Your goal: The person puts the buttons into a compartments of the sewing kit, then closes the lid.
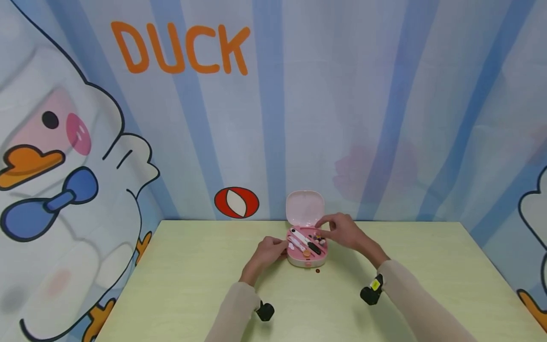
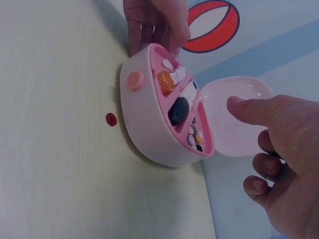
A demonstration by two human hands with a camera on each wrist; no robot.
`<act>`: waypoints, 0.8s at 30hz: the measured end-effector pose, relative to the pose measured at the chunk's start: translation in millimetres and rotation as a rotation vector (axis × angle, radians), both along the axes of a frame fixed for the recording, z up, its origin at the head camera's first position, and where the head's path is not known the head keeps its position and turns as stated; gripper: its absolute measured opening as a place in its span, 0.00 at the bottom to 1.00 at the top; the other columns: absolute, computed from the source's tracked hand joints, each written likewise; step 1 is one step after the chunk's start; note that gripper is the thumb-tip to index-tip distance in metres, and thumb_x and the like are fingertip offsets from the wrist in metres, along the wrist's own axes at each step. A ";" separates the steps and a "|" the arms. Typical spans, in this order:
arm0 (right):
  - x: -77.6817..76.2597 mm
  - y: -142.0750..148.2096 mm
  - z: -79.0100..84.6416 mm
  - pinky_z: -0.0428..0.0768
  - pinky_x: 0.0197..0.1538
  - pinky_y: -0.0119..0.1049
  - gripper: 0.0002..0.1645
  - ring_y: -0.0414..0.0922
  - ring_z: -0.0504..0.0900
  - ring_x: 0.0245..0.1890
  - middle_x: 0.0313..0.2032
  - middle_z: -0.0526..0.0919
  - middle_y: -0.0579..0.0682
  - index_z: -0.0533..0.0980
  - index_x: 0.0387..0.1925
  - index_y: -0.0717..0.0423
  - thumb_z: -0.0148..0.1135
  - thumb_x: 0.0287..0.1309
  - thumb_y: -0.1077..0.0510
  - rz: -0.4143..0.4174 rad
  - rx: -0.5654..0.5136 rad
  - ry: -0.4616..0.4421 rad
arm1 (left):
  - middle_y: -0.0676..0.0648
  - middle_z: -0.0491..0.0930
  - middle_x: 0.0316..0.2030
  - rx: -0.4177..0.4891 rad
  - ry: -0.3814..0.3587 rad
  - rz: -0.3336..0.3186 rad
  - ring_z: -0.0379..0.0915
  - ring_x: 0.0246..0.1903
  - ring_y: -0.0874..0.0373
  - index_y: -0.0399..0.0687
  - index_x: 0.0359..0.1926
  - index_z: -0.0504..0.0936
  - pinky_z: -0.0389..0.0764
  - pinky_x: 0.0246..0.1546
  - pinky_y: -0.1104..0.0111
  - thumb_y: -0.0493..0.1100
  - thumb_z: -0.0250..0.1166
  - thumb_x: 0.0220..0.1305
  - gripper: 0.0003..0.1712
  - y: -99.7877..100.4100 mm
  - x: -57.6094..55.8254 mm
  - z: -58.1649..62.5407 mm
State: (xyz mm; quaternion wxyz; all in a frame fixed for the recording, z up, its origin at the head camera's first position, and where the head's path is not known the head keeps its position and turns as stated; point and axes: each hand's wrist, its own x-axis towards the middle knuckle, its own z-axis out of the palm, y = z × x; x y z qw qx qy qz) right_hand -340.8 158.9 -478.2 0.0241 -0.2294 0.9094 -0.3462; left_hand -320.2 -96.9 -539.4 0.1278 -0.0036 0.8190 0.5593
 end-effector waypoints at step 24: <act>62.5 22.4 -39.4 0.60 0.23 0.26 0.08 0.31 0.60 0.17 0.14 0.69 0.36 0.89 0.41 0.58 0.73 0.63 0.58 0.182 -0.029 -0.061 | 0.44 0.85 0.43 0.014 0.007 -0.021 0.82 0.43 0.56 0.30 0.57 0.83 0.85 0.49 0.64 0.48 0.59 0.78 0.23 -0.9 -0.5 -2.4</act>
